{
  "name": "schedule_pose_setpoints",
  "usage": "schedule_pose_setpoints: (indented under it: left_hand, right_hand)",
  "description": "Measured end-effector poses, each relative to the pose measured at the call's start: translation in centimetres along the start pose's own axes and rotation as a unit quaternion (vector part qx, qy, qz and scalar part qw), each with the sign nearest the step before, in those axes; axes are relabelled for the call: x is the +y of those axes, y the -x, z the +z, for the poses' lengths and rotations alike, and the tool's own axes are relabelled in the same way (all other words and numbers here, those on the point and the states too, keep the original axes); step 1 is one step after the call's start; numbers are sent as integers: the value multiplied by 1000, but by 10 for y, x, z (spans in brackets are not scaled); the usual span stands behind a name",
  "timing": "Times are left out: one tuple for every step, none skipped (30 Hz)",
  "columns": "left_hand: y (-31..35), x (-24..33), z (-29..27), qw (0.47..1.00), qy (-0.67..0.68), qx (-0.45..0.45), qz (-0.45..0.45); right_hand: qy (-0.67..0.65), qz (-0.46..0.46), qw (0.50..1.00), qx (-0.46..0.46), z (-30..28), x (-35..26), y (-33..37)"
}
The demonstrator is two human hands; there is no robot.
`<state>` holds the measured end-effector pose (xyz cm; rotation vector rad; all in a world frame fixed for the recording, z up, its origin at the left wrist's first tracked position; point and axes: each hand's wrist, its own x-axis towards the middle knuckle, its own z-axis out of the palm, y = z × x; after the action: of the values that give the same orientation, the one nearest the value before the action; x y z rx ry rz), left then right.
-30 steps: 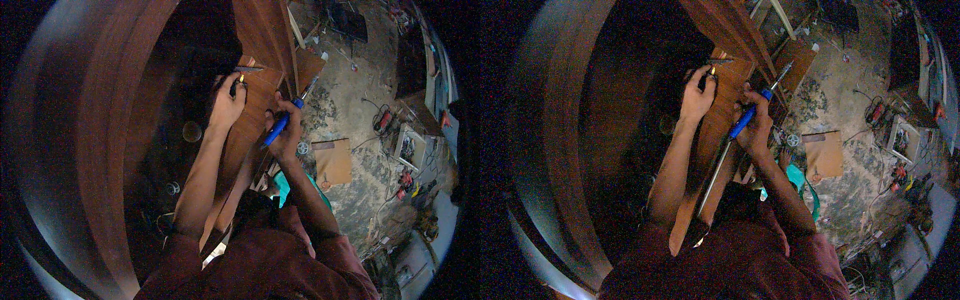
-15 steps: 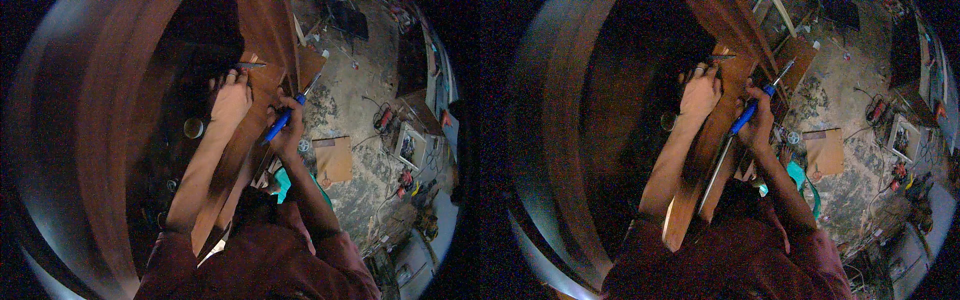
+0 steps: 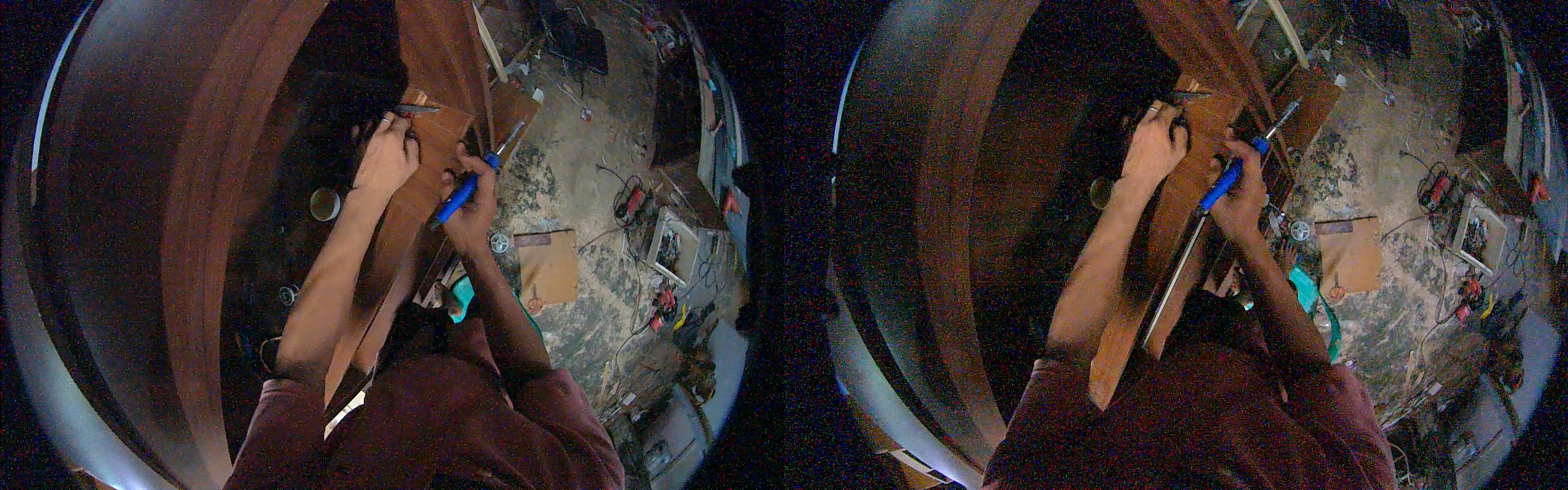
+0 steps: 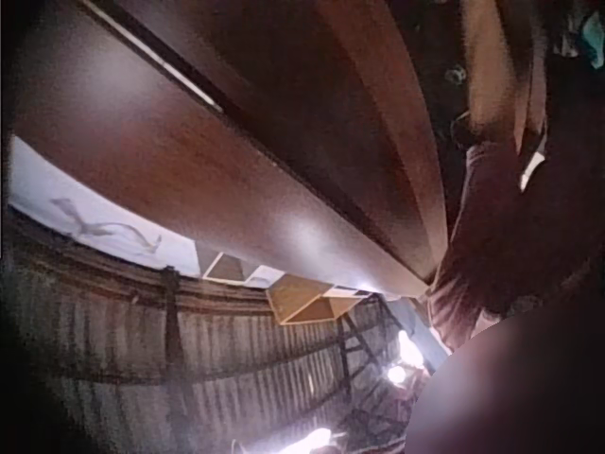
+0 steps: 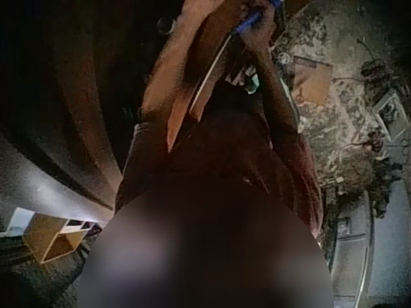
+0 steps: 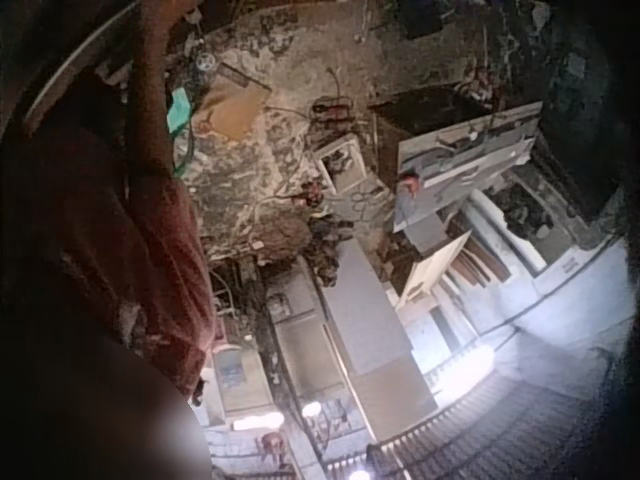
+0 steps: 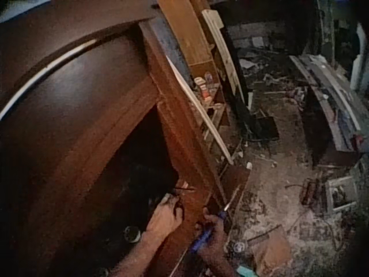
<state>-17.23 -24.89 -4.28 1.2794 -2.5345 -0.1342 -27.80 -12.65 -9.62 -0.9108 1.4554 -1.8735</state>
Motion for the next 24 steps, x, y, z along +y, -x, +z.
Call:
schedule_pose_setpoints:
  left_hand:
    - [-2,-1,0,1000,-12,-7,-1]
    - [-1,0,-1,1000,4,-7,-10]
    - [-1,1,-1,1000,18,1,-22]
    - [-1,2,-2,999,28,-6,-41]
    - [-1,2,-2,998,50,8,-46]
    - [-1,2,-2,996,68,8,-58]
    - [0,2,-2,994,84,9,-69]
    - [0,2,-1,994,82,9,-75]
    - [0,0,1,994,77,12,-79]
    - [0,-1,2,994,69,16,-82]
    - [1,-3,4,988,108,16,-108]
    - [2,-5,6,981,144,16,-133]
    - [3,-6,9,971,180,16,-157]
    - [3,-8,10,972,182,28,-146]
    - [3,-10,12,973,185,41,-134]
    - [5,-11,13,971,185,34,-147]
    - [6,-12,14,967,204,39,-144]
    - [8,-13,14,961,220,25,-166]
    - [9,-13,14,954,232,8,-190]
    - [10,-13,15,959,229,23,-167]
    - [11,-13,15,963,222,34,-146]
    - [11,-13,15,967,215,45,-126]
    - [11,-13,15,959,244,44,-136]
    - [11,-12,15,950,273,43,-145]
  right_hand:
    - [14,-7,1000,-1,0,0,-1]
    - [30,-17,999,0,-2,-3,1]
    - [18,-2,1000,-10,-4,-5,2]
    - [9,10,1000,-17,-6,-8,3]
    - [12,15,1000,-17,-6,-10,2]
    - [-2,18,1000,-20,-6,-12,2]
    - [-3,17,1000,-18,-5,-13,2]
    - [-4,15,1000,-18,-5,-14,2]
    - [-2,11,1000,-16,-4,-13,1]
    - [0,7,1000,-13,-3,-12,0]
    - [6,2,1000,-8,-2,-11,0]
    - [-6,-5,1000,-8,-2,-8,0]
    - [-13,-12,1000,-7,-1,-6,0]
    - [-20,-19,1000,-5,-1,-4,0]
    - [-15,-18,1000,-6,-2,-2,1]
    - [-10,-17,1000,-7,-2,-1,1]
    - [-5,-16,1000,-7,-2,0,2]
    - [1,-20,1000,-4,-2,2,2]
    - [7,-26,1000,-1,-2,3,1]
    - [12,-33,999,3,-1,3,0]
    - [12,-31,999,8,-1,4,-1]
    - [13,-31,999,12,0,4,-1]
    - [13,-31,999,17,0,4,-2]
    - [24,-31,999,17,0,3,-2]
